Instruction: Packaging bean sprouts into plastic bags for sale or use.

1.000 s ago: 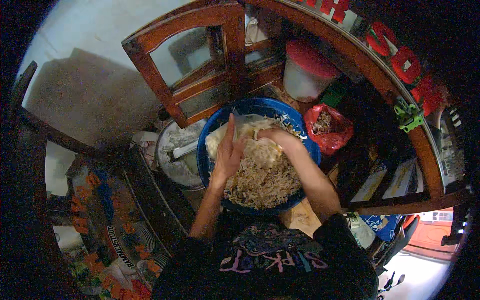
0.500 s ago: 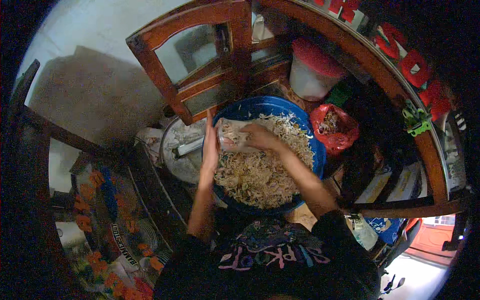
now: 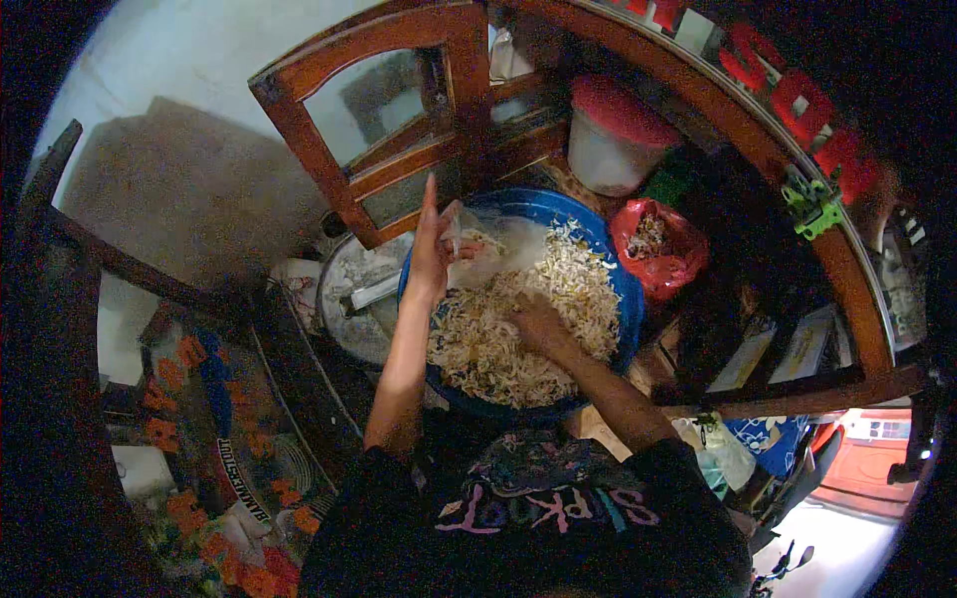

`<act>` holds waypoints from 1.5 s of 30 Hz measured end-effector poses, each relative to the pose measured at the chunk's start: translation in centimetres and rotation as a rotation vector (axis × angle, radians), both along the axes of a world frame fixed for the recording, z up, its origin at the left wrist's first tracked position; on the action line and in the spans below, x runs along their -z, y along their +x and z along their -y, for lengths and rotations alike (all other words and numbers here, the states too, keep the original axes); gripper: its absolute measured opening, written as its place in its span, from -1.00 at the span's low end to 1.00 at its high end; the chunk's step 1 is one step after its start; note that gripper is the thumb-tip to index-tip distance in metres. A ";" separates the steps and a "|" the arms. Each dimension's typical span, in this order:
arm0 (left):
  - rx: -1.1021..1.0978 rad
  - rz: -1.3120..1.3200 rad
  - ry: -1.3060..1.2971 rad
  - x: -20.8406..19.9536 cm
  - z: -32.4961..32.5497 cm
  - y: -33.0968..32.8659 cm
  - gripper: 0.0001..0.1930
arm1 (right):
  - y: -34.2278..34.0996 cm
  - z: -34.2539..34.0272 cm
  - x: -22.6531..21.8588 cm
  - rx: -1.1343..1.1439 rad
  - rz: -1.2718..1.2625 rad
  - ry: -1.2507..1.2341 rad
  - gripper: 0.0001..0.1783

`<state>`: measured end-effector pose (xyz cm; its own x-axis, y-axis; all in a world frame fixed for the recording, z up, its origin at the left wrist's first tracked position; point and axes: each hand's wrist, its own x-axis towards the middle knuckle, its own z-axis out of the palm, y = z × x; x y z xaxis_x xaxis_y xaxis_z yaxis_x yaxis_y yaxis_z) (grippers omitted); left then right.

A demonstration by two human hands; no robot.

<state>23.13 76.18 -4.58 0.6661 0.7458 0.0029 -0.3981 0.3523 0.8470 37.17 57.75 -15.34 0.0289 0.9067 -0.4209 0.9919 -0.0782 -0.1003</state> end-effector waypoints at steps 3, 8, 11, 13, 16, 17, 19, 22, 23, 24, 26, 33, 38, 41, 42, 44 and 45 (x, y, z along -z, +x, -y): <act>-0.053 -0.099 0.066 -0.3 0.9 1.1 -0.29 | 1.8 1.5 0.0 0.259 -0.212 -0.057 -0.25; -0.010 -0.095 0.066 -1.8 2.4 1.6 -0.24 | 4.9 2.5 -10.0 0.664 -0.870 0.106 -0.23; 0.032 -0.118 0.141 -2.4 4.4 1.8 -0.17 | 5.6 3.8 -13.4 0.688 -0.888 0.183 -0.24; 0.068 -0.150 0.168 -4.7 5.6 2.3 -0.15 | 6.5 2.9 -14.2 0.689 -1.035 0.253 -0.26; 0.076 -0.212 0.423 -6.2 7.3 2.5 -0.12 | 7.4 -0.5 -14.6 0.713 -1.254 0.248 -0.30; 0.060 -0.236 0.640 -6.4 7.8 2.9 -0.12 | 7.7 -1.9 -14.3 0.760 -1.322 0.168 -0.31; 0.105 -0.161 0.562 -7.8 8.8 3.3 -0.13 | 6.8 -3.6 -14.0 0.803 -1.388 0.090 -0.31; 0.096 -0.020 0.354 -7.9 9.0 2.9 -0.15 | 5.2 -4.9 -11.8 0.594 -1.479 0.202 -0.30; 0.090 0.054 0.227 -7.8 9.0 3.6 -0.16 | 7.0 -4.8 -6.6 0.427 -0.841 0.400 -0.28; 0.088 0.055 0.232 -7.2 8.9 3.5 -0.16 | 7.9 -4.8 -3.9 0.234 -0.203 0.536 -0.25; 0.054 -0.010 0.039 -4.3 8.3 2.6 -0.20 | 8.0 -3.8 -5.7 0.216 -0.098 0.518 -0.27; 0.124 -0.018 0.106 -2.7 8.5 3.0 -0.27 | 7.0 -3.9 -6.9 0.065 -0.408 0.302 -0.66; 0.156 0.008 0.099 -2.9 8.5 1.9 -0.30 | 8.6 -5.6 -6.0 -0.199 0.120 -0.042 -0.68; 0.172 -0.019 0.111 -3.0 8.4 2.6 -0.28 | 7.2 -4.8 -6.4 -0.352 0.065 -0.059 -0.65; 0.151 -0.040 0.108 -2.9 8.3 2.6 -0.27 | 7.1 -3.7 -6.9 -0.349 0.064 -0.060 -0.65; 0.145 -0.092 0.107 -1.5 7.1 1.3 -0.26 | 6.0 0.6 -13.5 -0.147 -0.417 0.658 -0.60; 0.147 -0.145 0.115 -1.0 6.6 0.8 -0.25 | 6.3 2.5 -16.1 0.020 -0.520 0.565 -0.50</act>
